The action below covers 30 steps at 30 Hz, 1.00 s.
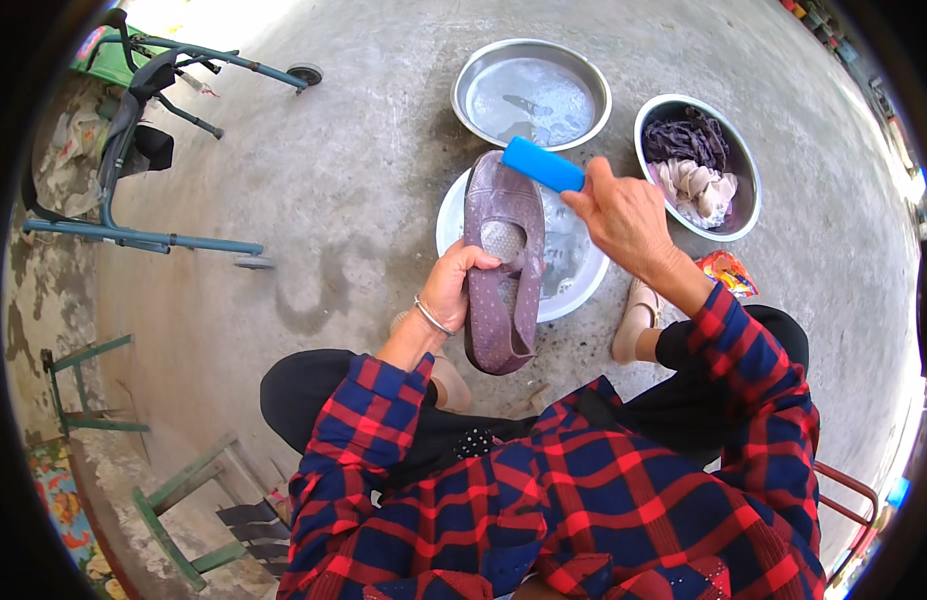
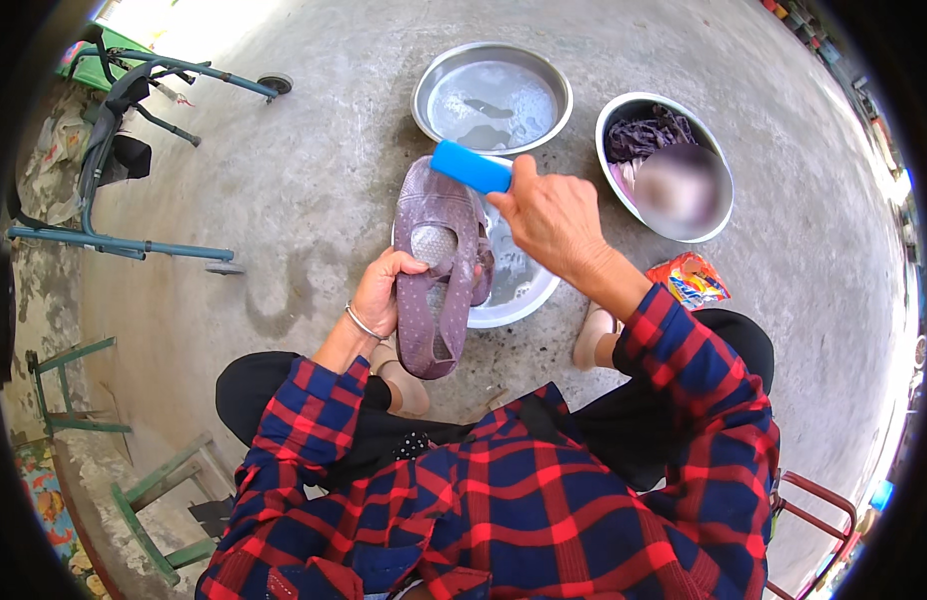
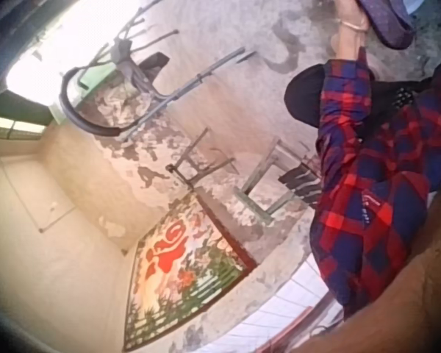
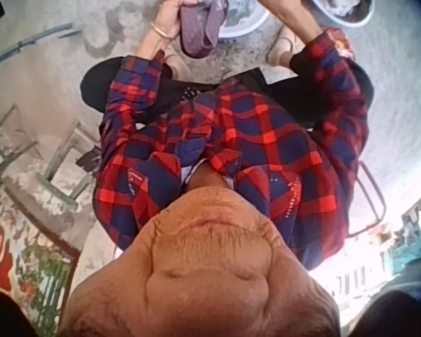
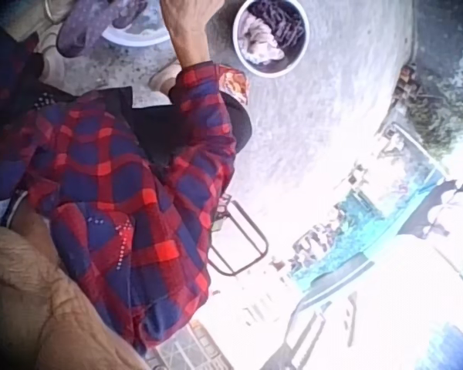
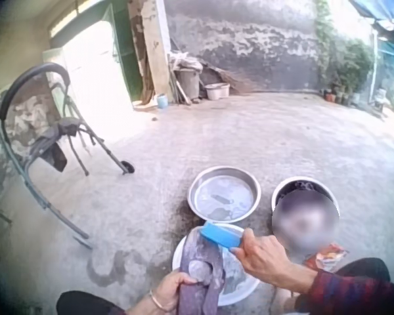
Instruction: The person scrubs a purple shoe with a blue brush, focusing on the upper and sole. They rinse the shoe in a white basin of soapy water and inspect the sole before placing it into a metal bowl.
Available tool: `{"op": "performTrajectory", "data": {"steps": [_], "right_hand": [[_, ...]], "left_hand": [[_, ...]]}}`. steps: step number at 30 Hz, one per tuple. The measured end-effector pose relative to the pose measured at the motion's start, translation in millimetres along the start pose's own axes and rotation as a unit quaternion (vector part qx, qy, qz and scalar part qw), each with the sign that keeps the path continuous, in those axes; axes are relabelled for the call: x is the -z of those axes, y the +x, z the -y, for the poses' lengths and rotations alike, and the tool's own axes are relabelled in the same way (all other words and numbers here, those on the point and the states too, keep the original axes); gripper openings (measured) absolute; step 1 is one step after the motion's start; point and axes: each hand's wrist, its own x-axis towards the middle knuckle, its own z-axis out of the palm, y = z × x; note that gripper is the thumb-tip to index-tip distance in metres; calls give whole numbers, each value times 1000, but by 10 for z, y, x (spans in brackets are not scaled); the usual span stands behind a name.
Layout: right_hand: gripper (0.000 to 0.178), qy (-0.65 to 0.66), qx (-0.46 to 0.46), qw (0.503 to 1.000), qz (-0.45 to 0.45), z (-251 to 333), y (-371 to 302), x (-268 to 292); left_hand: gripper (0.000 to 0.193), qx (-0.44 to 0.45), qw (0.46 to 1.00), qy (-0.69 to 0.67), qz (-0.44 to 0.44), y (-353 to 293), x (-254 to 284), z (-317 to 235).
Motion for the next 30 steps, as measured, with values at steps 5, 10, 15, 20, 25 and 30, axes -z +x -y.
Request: {"op": "performTrajectory", "data": {"steps": [5,10,15,20,25,30], "right_hand": [[39,-6,16,999,51,-37,-65,-112],[39,11,30,999,17,13,-88,-5],[36,-22,-9,999,30,-105,32,-49],[35,121,-22,988,90,-104,-68,93],[34,45,-5,998,52,-171,43,110],[39,287,25,943,167,-217,21,308]], "left_hand": [[48,0,1000,-7,-9,-10,35,31],[49,1,1000,-17,27,11,6,17],[57,26,998,-45,24,54,167,94],[60,37,998,-33,30,8,113,14],[58,69,994,-56,61,16,130,7],[58,63,992,-106,31,-1,177,-27]]}}
